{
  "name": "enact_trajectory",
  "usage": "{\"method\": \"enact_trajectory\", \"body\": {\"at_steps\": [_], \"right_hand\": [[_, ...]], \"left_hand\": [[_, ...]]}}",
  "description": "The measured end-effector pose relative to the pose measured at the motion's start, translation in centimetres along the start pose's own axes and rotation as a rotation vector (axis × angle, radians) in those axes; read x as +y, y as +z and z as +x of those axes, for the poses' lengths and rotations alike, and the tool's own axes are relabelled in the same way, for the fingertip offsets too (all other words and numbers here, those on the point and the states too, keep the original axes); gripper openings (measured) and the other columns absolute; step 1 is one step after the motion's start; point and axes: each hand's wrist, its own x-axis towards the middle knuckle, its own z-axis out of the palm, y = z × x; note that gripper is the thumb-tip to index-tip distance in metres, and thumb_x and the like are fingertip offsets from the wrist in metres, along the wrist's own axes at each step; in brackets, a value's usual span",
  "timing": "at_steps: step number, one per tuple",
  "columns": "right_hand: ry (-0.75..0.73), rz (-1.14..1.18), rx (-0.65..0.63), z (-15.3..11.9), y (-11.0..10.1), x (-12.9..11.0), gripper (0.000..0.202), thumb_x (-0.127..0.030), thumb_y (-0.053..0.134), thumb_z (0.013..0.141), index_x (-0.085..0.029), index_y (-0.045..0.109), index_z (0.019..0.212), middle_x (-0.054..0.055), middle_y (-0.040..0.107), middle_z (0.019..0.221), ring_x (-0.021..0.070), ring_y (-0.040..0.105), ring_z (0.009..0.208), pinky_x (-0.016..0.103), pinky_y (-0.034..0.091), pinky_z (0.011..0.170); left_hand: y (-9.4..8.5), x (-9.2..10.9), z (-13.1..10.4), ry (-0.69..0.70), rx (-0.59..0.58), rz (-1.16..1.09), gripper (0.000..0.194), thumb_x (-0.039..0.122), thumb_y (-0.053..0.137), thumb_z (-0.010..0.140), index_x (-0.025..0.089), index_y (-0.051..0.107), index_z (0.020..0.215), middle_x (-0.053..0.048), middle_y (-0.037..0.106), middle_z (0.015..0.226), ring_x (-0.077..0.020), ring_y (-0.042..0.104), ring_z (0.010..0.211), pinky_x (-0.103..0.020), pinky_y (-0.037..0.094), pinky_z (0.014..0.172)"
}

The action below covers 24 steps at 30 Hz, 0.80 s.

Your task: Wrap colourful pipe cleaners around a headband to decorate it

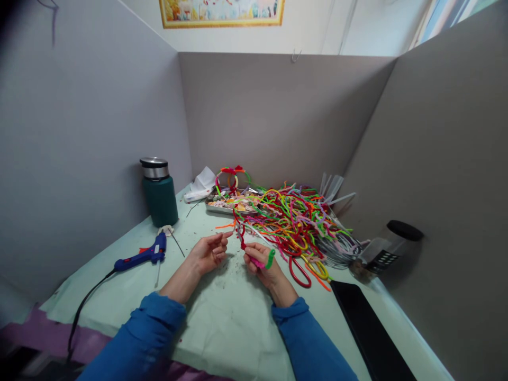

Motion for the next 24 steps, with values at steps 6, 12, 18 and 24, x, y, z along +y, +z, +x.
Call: {"method": "enact_trajectory", "body": {"at_steps": [6,12,18,24], "right_hand": [[-0.003,-0.003,-0.002,0.0,0.0,0.1,0.021,-0.034,0.069,0.071,-0.017,0.057,0.077,-0.004,0.054,0.053,0.003,0.034,0.034,0.019,0.022,0.035],[-0.002,-0.009,-0.004,0.1,-0.2,0.2,0.02,-0.033,0.068,0.072,-0.017,0.057,0.078,-0.003,0.055,0.055,0.0031,0.035,0.034,0.019,0.022,0.035],[0.028,0.029,-0.049,-0.2,0.1,-0.2,0.02,-0.031,0.068,0.072,-0.016,0.056,0.077,-0.004,0.054,0.053,0.0027,0.033,0.033,0.018,0.022,0.034],[0.106,0.079,-0.209,-0.8,0.0,-0.4,0.016,-0.026,0.065,0.076,-0.016,0.053,0.075,-0.006,0.048,0.052,0.0017,0.026,0.035,0.017,0.02,0.036]], "left_hand": [[0.0,0.0,0.0,0.021,-0.009,0.058,0.025,0.014,0.049,0.081,0.005,0.059,0.102,0.002,0.052,0.057,-0.0018,0.03,0.034,-0.015,0.027,0.034],[-0.1,-0.1,0.2,0.032,-0.015,0.102,0.022,0.012,0.055,0.077,0.007,0.061,0.098,0.003,0.051,0.057,-0.0003,0.028,0.035,-0.014,0.024,0.034],[0.1,-0.8,-0.1,0.071,-0.045,0.319,0.035,0.011,0.067,0.069,0.01,0.062,0.103,0.003,0.051,0.066,0.0011,0.034,0.04,-0.013,0.025,0.038],[0.4,-1.2,-0.6,0.042,-0.2,0.433,0.039,0.017,0.072,0.067,0.013,0.061,0.105,0.004,0.044,0.064,-0.0013,0.038,0.046,-0.015,0.026,0.043]]}}
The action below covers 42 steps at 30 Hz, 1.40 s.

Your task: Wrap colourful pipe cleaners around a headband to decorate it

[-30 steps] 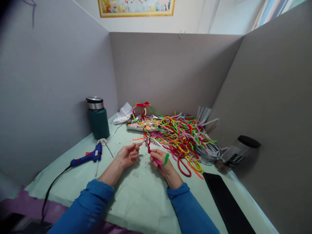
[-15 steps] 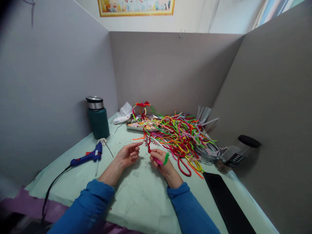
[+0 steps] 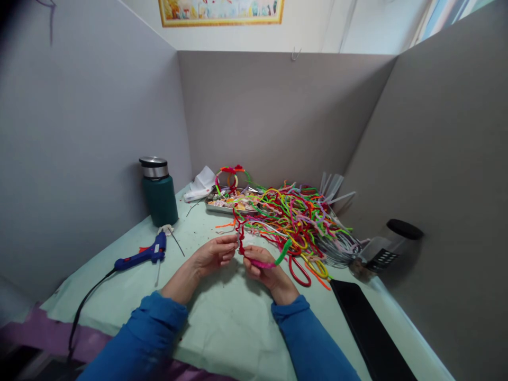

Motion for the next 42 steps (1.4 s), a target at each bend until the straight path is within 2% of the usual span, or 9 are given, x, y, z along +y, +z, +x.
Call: {"method": "enact_trajectory", "body": {"at_steps": [4,6,9,11,19,23,29,35,42], "right_hand": [[0.029,-0.033,-0.052,-0.1,-0.4,0.2,0.016,-0.028,0.064,0.077,-0.017,0.053,0.074,-0.007,0.045,0.05,0.0018,0.024,0.034,0.018,0.019,0.035],[0.047,-0.039,-0.096,-0.1,-0.6,0.3,0.015,-0.028,0.063,0.077,-0.016,0.054,0.078,-0.007,0.045,0.048,0.002,0.024,0.032,0.018,0.019,0.033],[0.075,-0.033,-0.143,0.0,-0.8,0.4,0.016,-0.029,0.062,0.077,-0.015,0.054,0.079,-0.007,0.046,0.046,0.0021,0.025,0.03,0.017,0.018,0.031],[0.085,-0.024,-0.164,-0.1,-1.0,0.4,0.017,-0.029,0.061,0.077,-0.015,0.052,0.075,-0.007,0.046,0.044,0.0022,0.025,0.028,0.016,0.019,0.03],[0.124,-0.056,-0.268,-0.2,-1.0,0.2,0.02,-0.032,0.061,0.077,-0.013,0.055,0.081,-0.009,0.044,0.037,0.0034,0.025,0.025,0.016,0.023,0.029],[0.097,-0.091,-0.194,-0.3,-0.5,0.1,0.021,-0.032,0.064,0.076,-0.013,0.056,0.081,-0.007,0.047,0.043,0.0026,0.027,0.029,0.017,0.021,0.031],[-0.025,-0.045,0.013,-0.2,0.5,-0.2,0.017,-0.029,0.065,0.077,-0.017,0.055,0.074,-0.007,0.044,0.047,0.003,0.027,0.036,0.019,0.02,0.037],[-0.037,-0.012,0.034,-0.3,0.9,-0.5,0.017,-0.029,0.067,0.075,-0.018,0.054,0.072,-0.007,0.043,0.047,0.0038,0.025,0.037,0.02,0.019,0.037],[-0.044,-0.02,0.03,-0.2,0.8,-0.3,0.017,-0.029,0.065,0.076,-0.017,0.053,0.072,-0.007,0.045,0.048,0.0035,0.027,0.036,0.019,0.021,0.037]], "left_hand": [[0.2,-0.1,-0.2,0.001,-0.143,0.02,0.041,0.021,0.07,0.071,0.012,0.059,0.109,0.006,0.038,0.058,-0.0017,0.033,0.044,-0.016,0.022,0.042],[0.3,-0.1,-0.2,-0.002,-0.186,0.027,0.035,0.023,0.069,0.072,0.012,0.06,0.104,0.005,0.038,0.058,-0.0017,0.031,0.044,-0.016,0.021,0.042],[0.3,-0.2,-0.3,-0.011,-0.201,0.025,0.023,0.027,0.068,0.073,0.013,0.059,0.088,0.005,0.039,0.057,-0.0017,0.03,0.043,-0.016,0.021,0.041],[0.3,-0.2,-0.4,-0.022,-0.204,0.03,0.023,0.03,0.068,0.073,0.013,0.056,0.082,0.004,0.041,0.059,-0.0018,0.031,0.043,-0.016,0.021,0.04],[0.4,-0.4,-0.4,-0.046,-0.191,0.071,0.031,0.037,0.069,0.072,0.012,0.053,0.079,0.003,0.048,0.062,-0.002,0.035,0.04,-0.016,0.026,0.036],[0.5,-0.7,0.2,-0.049,-0.123,0.062,0.032,0.036,0.072,0.067,0.012,0.052,0.073,0.003,0.049,0.059,-0.0018,0.034,0.038,-0.016,0.027,0.036],[0.9,-0.8,0.7,0.013,0.076,0.062,0.032,0.032,0.075,0.064,0.013,0.049,0.068,0.005,0.047,0.055,-0.002,0.034,0.039,-0.017,0.028,0.037],[1.0,-0.8,0.5,0.108,0.087,0.11,0.036,0.033,0.078,0.06,0.014,0.054,0.079,0.007,0.045,0.052,-0.0031,0.037,0.041,-0.017,0.032,0.041],[0.9,-1.2,1.0,0.238,0.248,0.329,0.033,0.035,0.077,0.057,0.011,0.058,0.069,0.004,0.05,0.05,-0.0042,0.038,0.039,-0.019,0.03,0.038]]}}
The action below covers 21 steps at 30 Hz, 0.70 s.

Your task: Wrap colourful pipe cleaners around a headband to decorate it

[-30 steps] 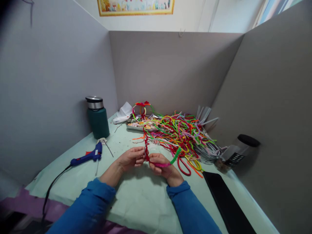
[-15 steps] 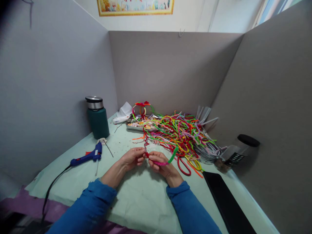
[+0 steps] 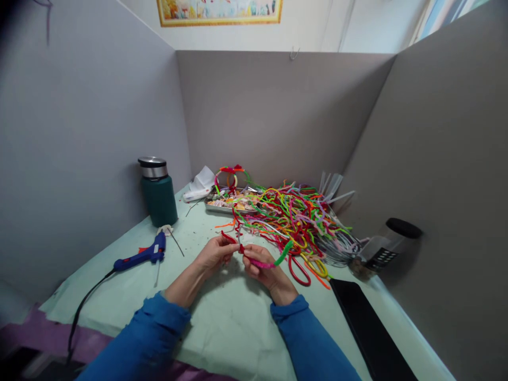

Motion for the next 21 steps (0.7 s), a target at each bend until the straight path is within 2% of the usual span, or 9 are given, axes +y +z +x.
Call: {"method": "enact_trajectory", "body": {"at_steps": [3,6,10,17,21], "right_hand": [[-0.011,-0.019,0.028,0.5,-0.5,0.5,0.018,-0.031,0.063,0.077,-0.016,0.054,0.074,-0.007,0.046,0.047,0.003,0.028,0.034,0.018,0.022,0.035],[-0.029,-0.041,0.088,1.1,-0.9,1.1,0.025,-0.032,0.064,0.074,-0.017,0.054,0.092,-0.006,0.053,0.05,0.0033,0.031,0.031,0.017,0.023,0.033],[-0.086,-0.12,0.15,1.3,-0.7,1.5,0.042,-0.033,0.064,0.075,-0.02,0.047,0.111,-0.006,0.058,0.054,0.0047,0.037,0.031,0.016,0.027,0.034],[-0.128,-0.273,0.197,1.5,-0.6,1.8,0.035,-0.035,0.063,0.073,-0.019,0.049,0.101,-0.004,0.061,0.055,0.0063,0.043,0.031,0.015,0.026,0.032],[-0.133,-0.285,0.203,1.6,-0.6,1.9,0.032,-0.035,0.062,0.074,-0.019,0.049,0.098,-0.004,0.061,0.054,0.0065,0.044,0.031,0.016,0.027,0.032]], "left_hand": [[-0.2,-0.3,0.3,0.051,0.049,0.127,0.031,0.037,0.075,0.059,0.011,0.061,0.068,0.005,0.049,0.048,-0.0048,0.037,0.037,-0.02,0.029,0.037],[-0.4,-0.5,0.6,0.07,0.105,0.208,0.03,0.036,0.075,0.059,0.011,0.062,0.068,0.005,0.05,0.047,-0.0045,0.036,0.035,-0.02,0.027,0.035],[-0.4,-0.7,0.7,0.068,0.123,0.191,0.026,0.033,0.073,0.061,0.011,0.061,0.069,0.005,0.051,0.049,-0.0048,0.037,0.034,-0.019,0.028,0.033],[-0.2,-0.7,0.6,0.063,0.166,0.204,0.025,0.031,0.073,0.06,0.013,0.057,0.065,0.004,0.051,0.05,-0.0041,0.035,0.035,-0.018,0.025,0.034],[-0.4,-1.0,0.8,0.123,0.2,0.275,0.02,0.029,0.07,0.062,0.013,0.059,0.065,0.002,0.054,0.054,-0.006,0.039,0.042,-0.019,0.027,0.041]]}}
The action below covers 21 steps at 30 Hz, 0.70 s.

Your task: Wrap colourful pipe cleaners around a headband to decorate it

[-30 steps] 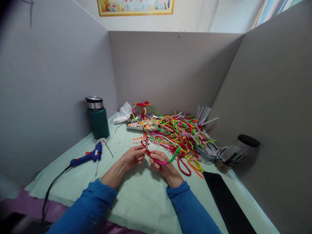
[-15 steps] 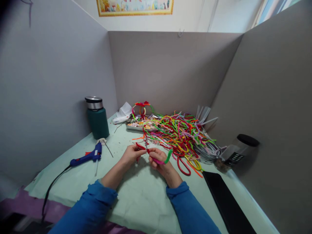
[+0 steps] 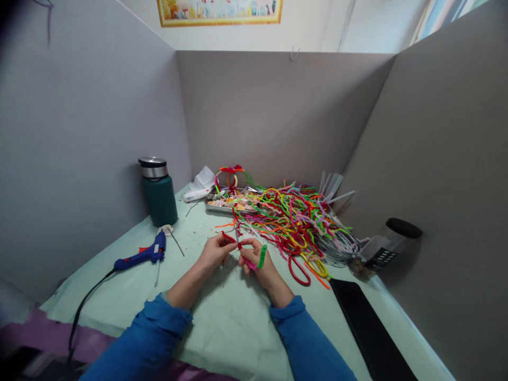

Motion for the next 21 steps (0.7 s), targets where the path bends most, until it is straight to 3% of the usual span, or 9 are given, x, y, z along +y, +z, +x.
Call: {"method": "enact_trajectory", "body": {"at_steps": [6,13,17,21], "right_hand": [[0.003,0.021,0.034,0.0,0.0,0.1,0.033,-0.037,0.062,0.074,-0.018,0.049,0.097,-0.005,0.059,0.053,0.0064,0.043,0.031,0.016,0.027,0.031],[0.04,0.098,0.031,0.0,-0.3,-0.3,0.034,-0.034,0.063,0.073,-0.018,0.049,0.099,-0.006,0.057,0.053,0.0056,0.04,0.032,0.016,0.029,0.033],[0.052,0.214,-0.06,-0.5,-0.3,-1.0,0.028,-0.031,0.061,0.077,-0.019,0.05,0.1,-0.007,0.055,0.053,0.0034,0.034,0.033,0.015,0.026,0.034],[0.109,0.3,-0.155,-0.7,-0.6,-1.3,0.023,-0.027,0.062,0.078,-0.018,0.052,0.097,-0.007,0.052,0.053,0.0022,0.029,0.033,0.015,0.023,0.033]], "left_hand": [[-0.2,0.2,-0.3,0.239,0.059,0.228,0.002,0.018,0.066,0.065,0.017,0.065,0.063,0.0,0.055,0.059,-0.0098,0.041,0.054,-0.021,0.029,0.054],[-0.1,1.0,-0.5,0.279,0.01,0.163,0.007,0.014,0.067,0.065,0.02,0.07,0.068,-0.003,0.061,0.069,-0.0145,0.049,0.068,-0.022,0.035,0.061],[-0.1,0.6,-0.2,0.169,-0.018,0.073,0.017,0.027,0.066,0.069,0.016,0.068,0.083,-0.001,0.061,0.068,-0.0081,0.043,0.048,-0.021,0.032,0.047],[-0.2,0.6,-0.3,-0.011,-0.16,-0.043,0.036,0.04,0.067,0.068,0.011,0.066,0.089,0.003,0.051,0.051,-0.006,0.037,0.038,-0.02,0.029,0.04]]}}
